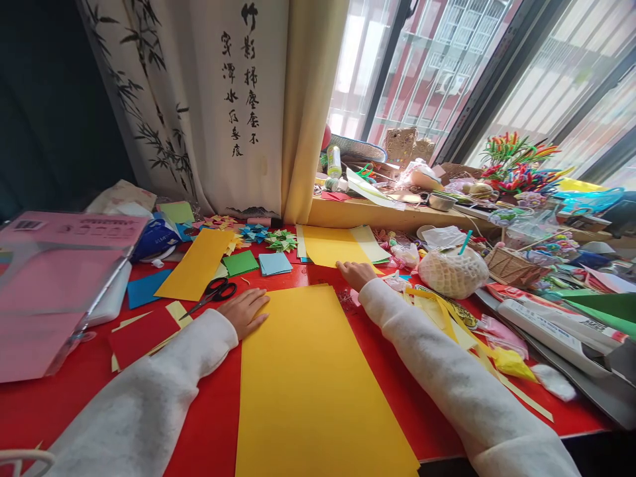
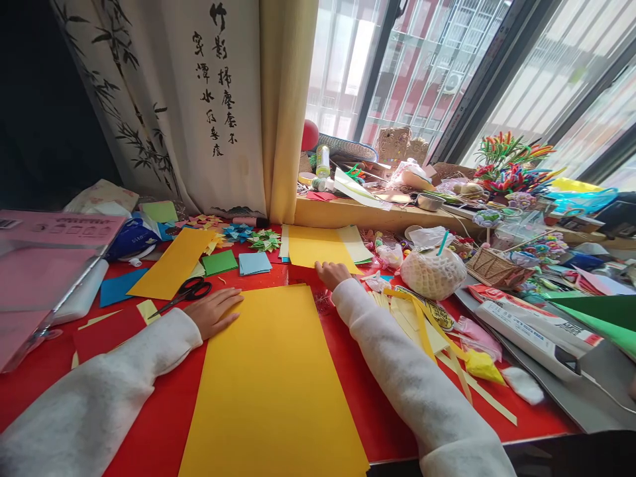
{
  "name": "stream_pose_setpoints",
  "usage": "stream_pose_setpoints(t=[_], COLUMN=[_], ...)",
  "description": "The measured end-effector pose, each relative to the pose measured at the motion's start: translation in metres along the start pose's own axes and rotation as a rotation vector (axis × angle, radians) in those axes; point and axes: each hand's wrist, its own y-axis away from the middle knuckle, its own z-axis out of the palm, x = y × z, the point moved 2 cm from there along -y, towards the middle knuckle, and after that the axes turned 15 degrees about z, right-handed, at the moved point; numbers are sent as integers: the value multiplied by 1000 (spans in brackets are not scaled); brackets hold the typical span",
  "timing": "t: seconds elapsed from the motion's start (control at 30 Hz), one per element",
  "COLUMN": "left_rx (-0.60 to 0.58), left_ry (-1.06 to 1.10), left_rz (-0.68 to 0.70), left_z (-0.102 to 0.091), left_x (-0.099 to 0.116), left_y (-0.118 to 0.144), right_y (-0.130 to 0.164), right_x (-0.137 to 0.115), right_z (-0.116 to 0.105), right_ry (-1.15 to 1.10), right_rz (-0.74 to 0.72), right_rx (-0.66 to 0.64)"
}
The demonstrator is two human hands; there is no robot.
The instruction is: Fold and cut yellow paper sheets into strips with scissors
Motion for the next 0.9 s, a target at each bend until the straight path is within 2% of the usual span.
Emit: stream_pose_setpoints(t=[0.3,0.53,0.73,0.9], left_rx=[-18,58,42,10], left_ry=[16,41,47,3], left_rz=[-4,4,-5,-12], left_z=[1,3,1,-4], left_x=[0,-1,0,4], left_y=[0,1,0,-1], right_y=[4,-30,-66,-86], right_x=[1,-16,-45,-72], right_z=[-38,-58,-58,-53], right_ry=[-3,-62,-158,-304], right_rz=[97,147,195,240], right_rx=[68,61,25,64])
